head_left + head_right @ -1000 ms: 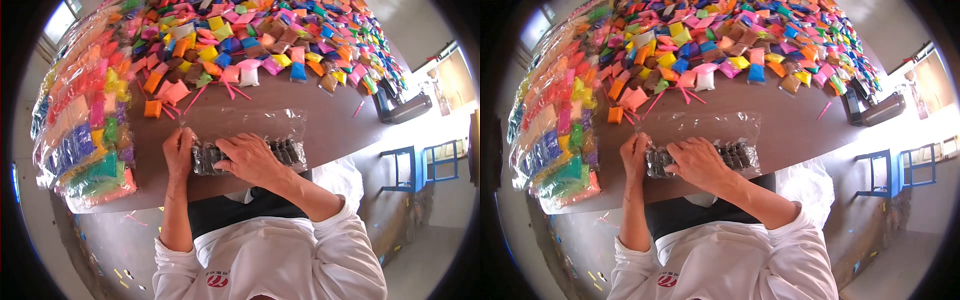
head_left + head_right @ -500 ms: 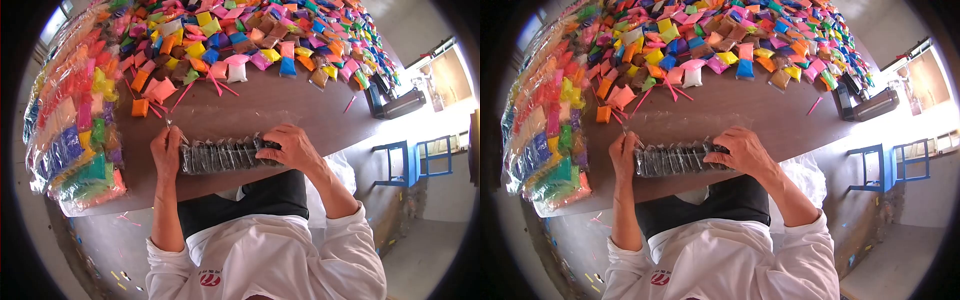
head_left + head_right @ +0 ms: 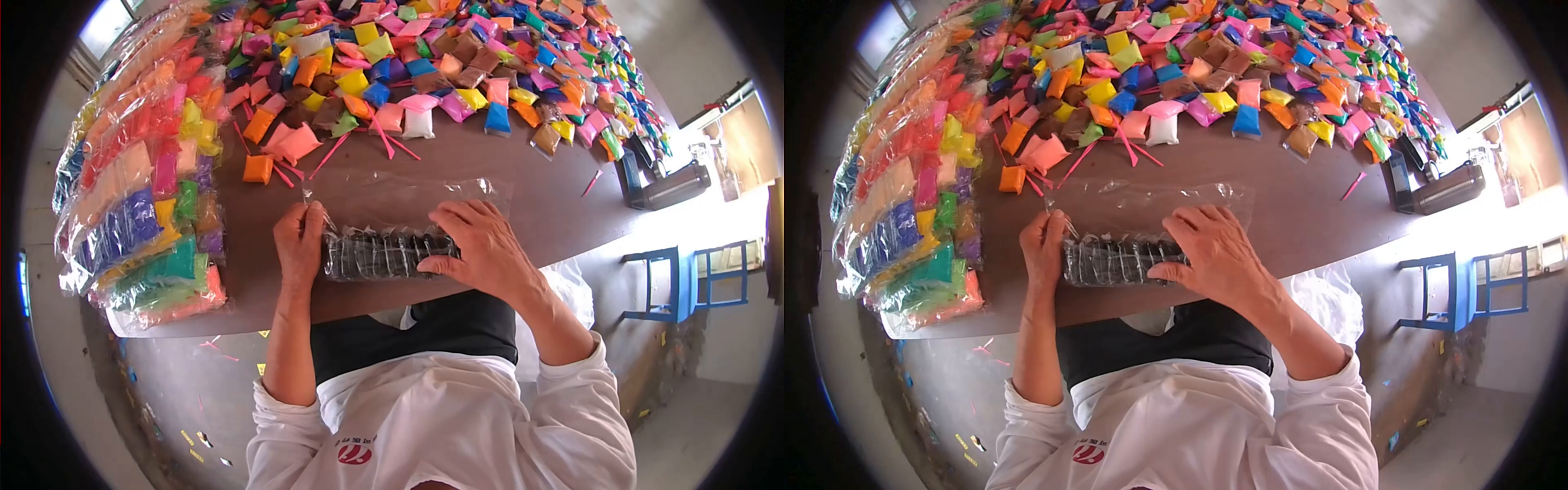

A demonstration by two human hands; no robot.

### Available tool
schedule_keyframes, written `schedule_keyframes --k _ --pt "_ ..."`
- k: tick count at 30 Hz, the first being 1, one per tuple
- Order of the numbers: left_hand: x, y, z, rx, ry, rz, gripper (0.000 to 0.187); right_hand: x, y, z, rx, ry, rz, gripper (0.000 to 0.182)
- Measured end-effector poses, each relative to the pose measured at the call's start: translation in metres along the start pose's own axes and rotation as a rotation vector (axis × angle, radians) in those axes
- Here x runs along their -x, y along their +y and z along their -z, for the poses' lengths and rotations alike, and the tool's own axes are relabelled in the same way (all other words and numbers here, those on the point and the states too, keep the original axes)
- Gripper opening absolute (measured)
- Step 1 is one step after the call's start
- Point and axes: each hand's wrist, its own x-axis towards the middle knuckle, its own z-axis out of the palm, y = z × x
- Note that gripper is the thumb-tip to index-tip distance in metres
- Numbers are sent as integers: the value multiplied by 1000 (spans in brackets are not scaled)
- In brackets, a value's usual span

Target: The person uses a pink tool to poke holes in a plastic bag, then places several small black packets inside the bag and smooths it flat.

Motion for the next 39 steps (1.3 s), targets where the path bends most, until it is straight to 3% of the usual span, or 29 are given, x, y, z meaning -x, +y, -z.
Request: schedule_keyframes --k 3,13,16,19,20,24,27,30,36,39 --pt "-1 -3 0 -8 -8 -20 32 -4 -21 -7 -19 25 -63 59" --pt "17 22 19 -46 -91 62 28 -10 -18 -40 -47 25 42 45" --pt "21 47 36 -276 -128 -128 24 -9 -14 -42 -54 51 56 40" --pt "19 76 53 -351 -129 -183 22 -10 -13 -44 -66 71 60 32" --pt "19 84 54 -335 -104 -116 22 -10 -12 -46 -78 88 66 29" --pt "18 111 28 -344 -272 -228 24 -12 -8 -51 -99 72 56 19" --pt "14 103 -7 -475 -395 -435 19 -12 -8 -50 -162 89 44 17" --pt "13 102 -27 -558 -588 -464 15 -14 -8 -46 -128 -10 -9 17" --pt "19 78 -25 -457 -487 -473 11 -17 -10 -33 -218 -109 -177 28" --pt "25 79 -21 -452 -451 -458 9 -8 -1 -14 -233 146 -28 38"
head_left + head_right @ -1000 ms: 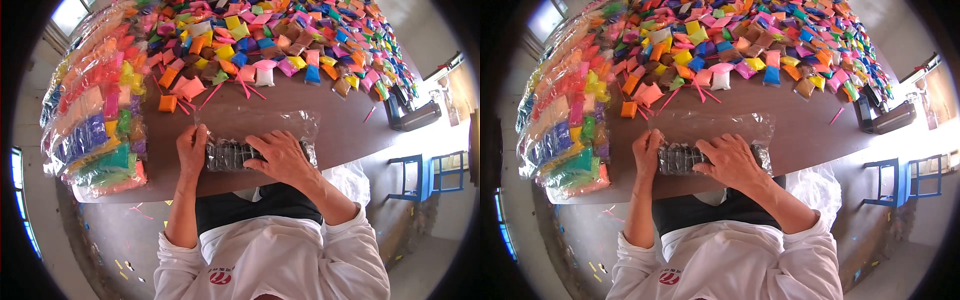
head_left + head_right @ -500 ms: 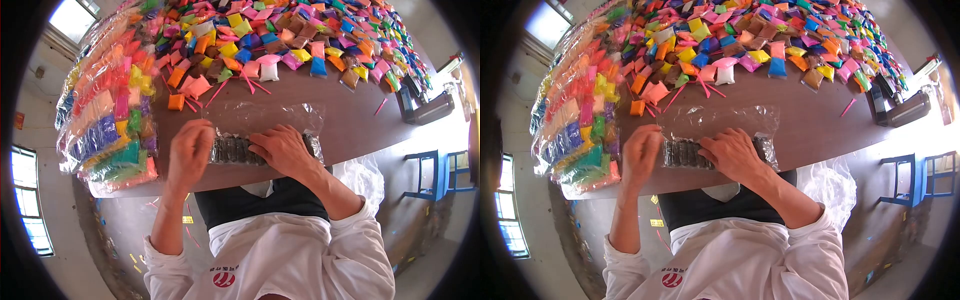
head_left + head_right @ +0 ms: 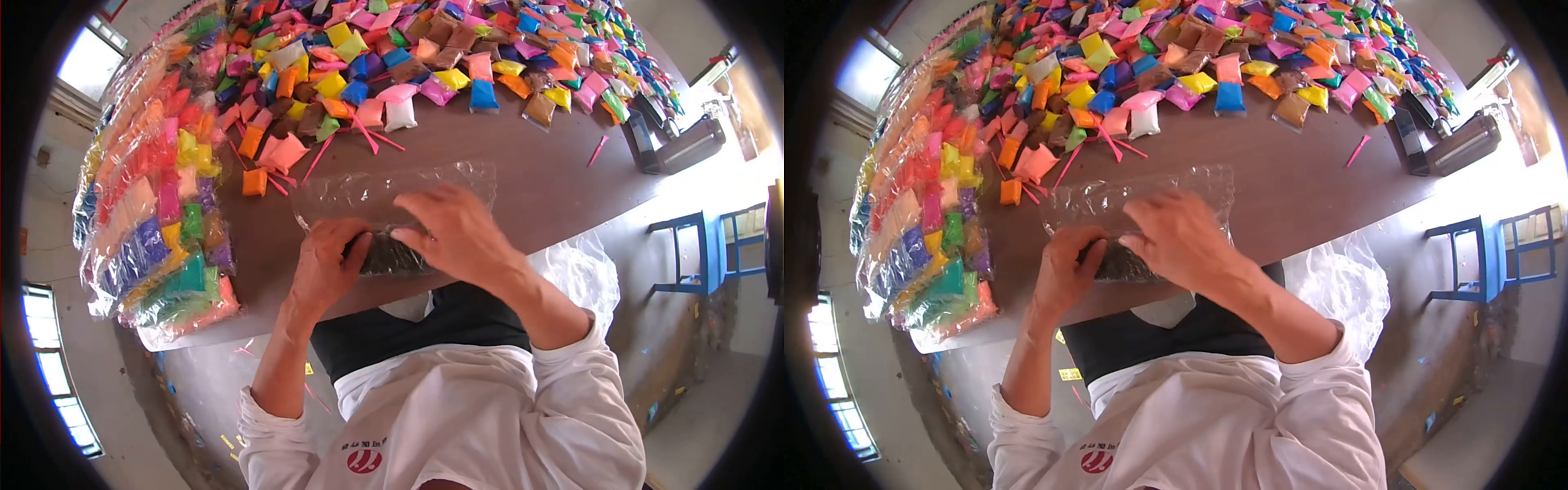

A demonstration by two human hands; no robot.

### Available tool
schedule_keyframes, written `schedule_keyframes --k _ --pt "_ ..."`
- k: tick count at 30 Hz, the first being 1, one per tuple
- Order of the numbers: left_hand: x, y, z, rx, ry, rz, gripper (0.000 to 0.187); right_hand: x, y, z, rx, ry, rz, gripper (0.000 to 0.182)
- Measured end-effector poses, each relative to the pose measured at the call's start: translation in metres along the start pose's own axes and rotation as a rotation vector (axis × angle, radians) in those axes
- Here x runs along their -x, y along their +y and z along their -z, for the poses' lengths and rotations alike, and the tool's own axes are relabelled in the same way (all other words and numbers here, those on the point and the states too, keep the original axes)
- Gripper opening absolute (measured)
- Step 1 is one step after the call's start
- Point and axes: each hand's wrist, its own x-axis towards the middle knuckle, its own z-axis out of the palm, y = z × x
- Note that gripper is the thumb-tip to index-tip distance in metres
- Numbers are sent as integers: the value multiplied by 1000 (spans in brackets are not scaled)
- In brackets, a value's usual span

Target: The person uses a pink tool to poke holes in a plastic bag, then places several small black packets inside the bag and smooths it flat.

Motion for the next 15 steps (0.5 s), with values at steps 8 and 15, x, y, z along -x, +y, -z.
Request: schedule_keyframes --k 8,15 --pt "1 -4 -5 -49 54 0 7 32 33 9 118 -3 -49 37" --pt "3 -2 -13 -61 131 53 9 10 59 18 -17 -233 39 31"
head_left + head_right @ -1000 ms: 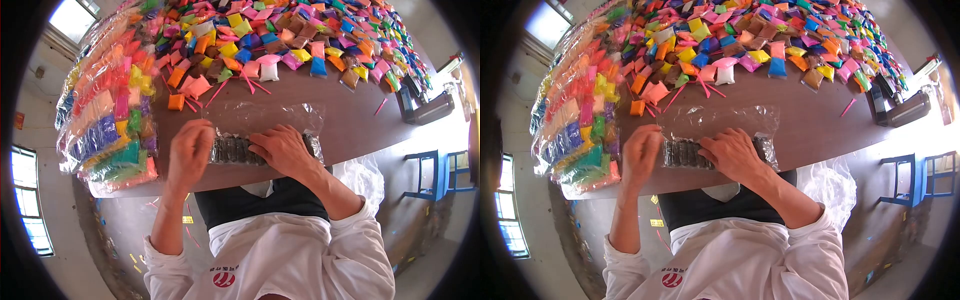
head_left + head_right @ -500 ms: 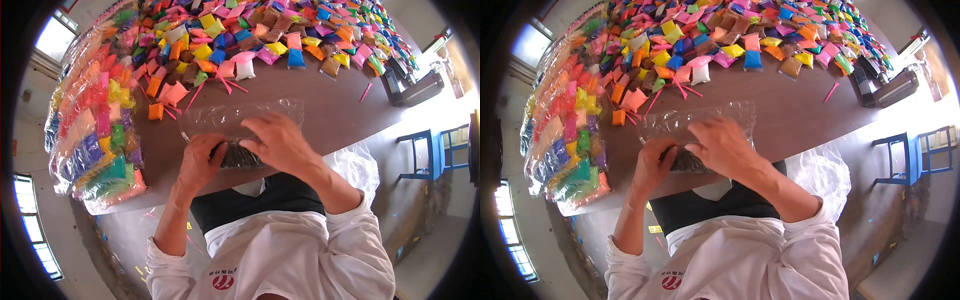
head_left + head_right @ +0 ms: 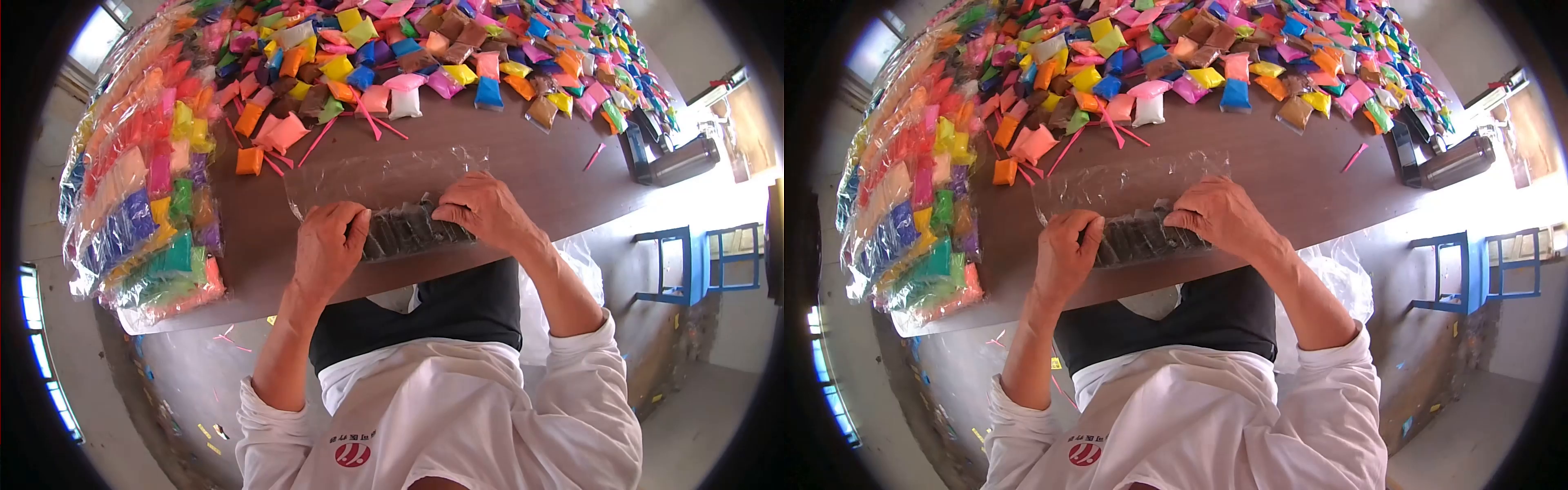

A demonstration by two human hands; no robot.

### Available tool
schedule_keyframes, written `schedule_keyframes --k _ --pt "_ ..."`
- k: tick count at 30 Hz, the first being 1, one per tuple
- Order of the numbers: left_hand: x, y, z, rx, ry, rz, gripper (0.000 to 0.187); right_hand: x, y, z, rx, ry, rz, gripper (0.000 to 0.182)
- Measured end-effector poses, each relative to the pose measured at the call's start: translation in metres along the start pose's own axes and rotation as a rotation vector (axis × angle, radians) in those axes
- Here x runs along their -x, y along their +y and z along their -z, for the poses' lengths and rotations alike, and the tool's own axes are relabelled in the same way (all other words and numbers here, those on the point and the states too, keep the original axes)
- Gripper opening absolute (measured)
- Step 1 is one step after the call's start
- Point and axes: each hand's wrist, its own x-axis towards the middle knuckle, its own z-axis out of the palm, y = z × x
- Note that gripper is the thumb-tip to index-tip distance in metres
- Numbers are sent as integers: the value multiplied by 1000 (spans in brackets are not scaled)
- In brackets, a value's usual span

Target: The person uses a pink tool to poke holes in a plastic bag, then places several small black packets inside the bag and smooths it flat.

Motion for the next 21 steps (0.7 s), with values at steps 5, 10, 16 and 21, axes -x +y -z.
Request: schedule_keyframes --k 5,10,16,21 --pt "6 4 2 2 23 48 10 -1 -24 11 92 64 -29 37" --pt "8 5 0 -36 6 44 9 -3 -26 -5 44 69 57 43" --pt "6 8 -3 -42 26 42 10 -10 -10 -5 -70 -83 -20 44" --pt "9 13 -4 -58 66 70 9 -6 -24 1 -14 32 -1 49"
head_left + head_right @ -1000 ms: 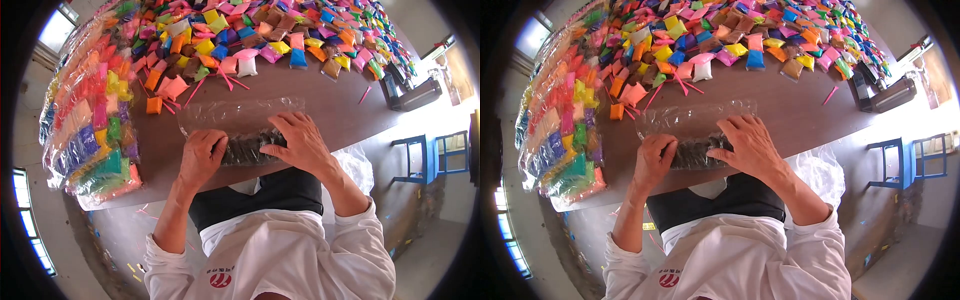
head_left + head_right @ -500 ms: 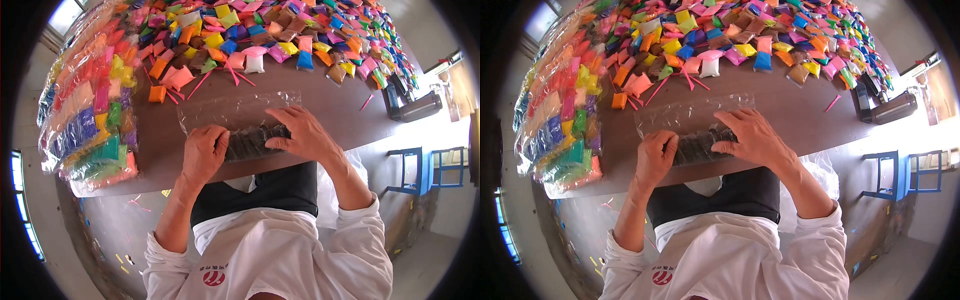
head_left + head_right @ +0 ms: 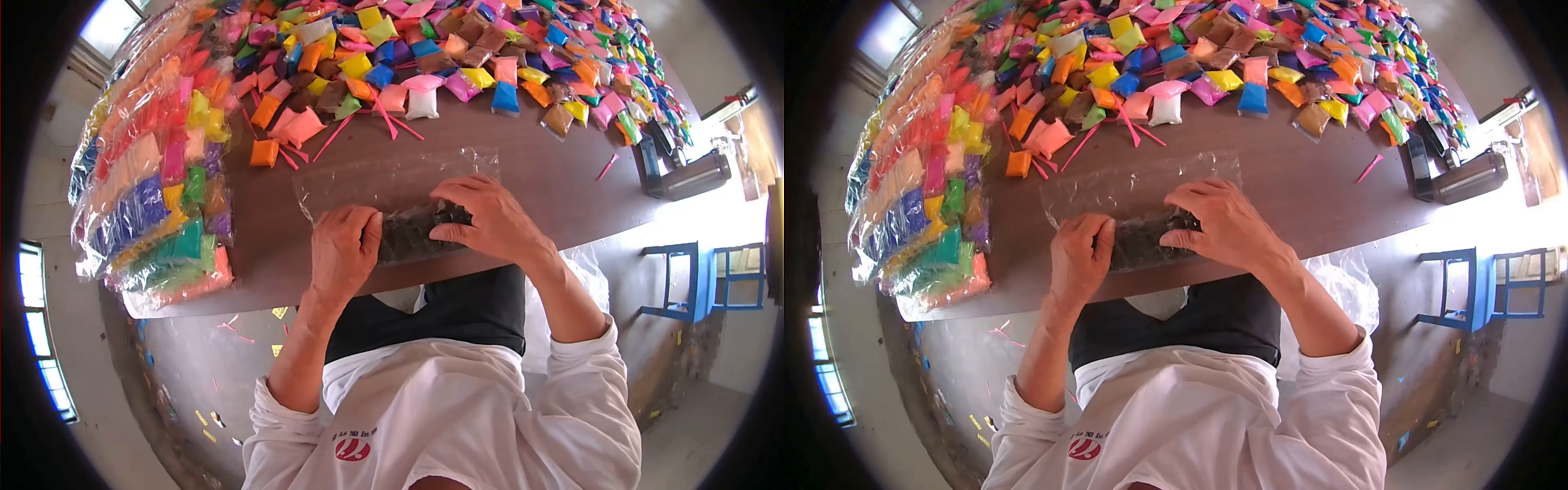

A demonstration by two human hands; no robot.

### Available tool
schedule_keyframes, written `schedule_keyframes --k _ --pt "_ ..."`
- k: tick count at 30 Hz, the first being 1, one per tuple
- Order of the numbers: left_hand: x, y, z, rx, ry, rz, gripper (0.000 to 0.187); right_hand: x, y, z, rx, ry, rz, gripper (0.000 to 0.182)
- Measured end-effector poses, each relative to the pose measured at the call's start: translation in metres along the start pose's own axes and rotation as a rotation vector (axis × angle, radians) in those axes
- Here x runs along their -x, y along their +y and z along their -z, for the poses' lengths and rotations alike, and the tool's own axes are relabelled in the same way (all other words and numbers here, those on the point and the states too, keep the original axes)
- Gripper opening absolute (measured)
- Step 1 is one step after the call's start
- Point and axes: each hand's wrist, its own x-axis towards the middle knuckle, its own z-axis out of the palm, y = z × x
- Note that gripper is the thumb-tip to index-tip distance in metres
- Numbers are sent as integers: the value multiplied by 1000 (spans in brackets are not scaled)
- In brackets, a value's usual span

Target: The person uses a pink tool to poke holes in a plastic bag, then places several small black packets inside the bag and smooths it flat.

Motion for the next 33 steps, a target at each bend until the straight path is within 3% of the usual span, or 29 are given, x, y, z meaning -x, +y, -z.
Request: schedule_keyframes --k 6,9,12,18,21,24,30,33 --pt "0 3 -2 -15 21 17 8 -28 -3 14 71 37 -149 54" --pt "0 3 -1 -26 8 12 7 -52 1 4 164 32 -98 66" --pt "1 1 -3 -34 27 5 7 -71 -11 3 190 -218 -167 82" --pt "6 2 -2 -20 11 27 4 -49 -18 0 211 36 131 82" --pt "5 0 -4 -23 21 7 4 -55 -6 1 270 -5 -13 80" --pt "5 1 -5 1 52 -16 6 -67 8 5 164 -152 -80 68" --pt "5 0 -5 -22 63 -25 6 -81 9 -5 79 -216 -73 22" --pt "7 0 -5 -17 45 -12 6 -71 -14 12 5 -218 -100 19"
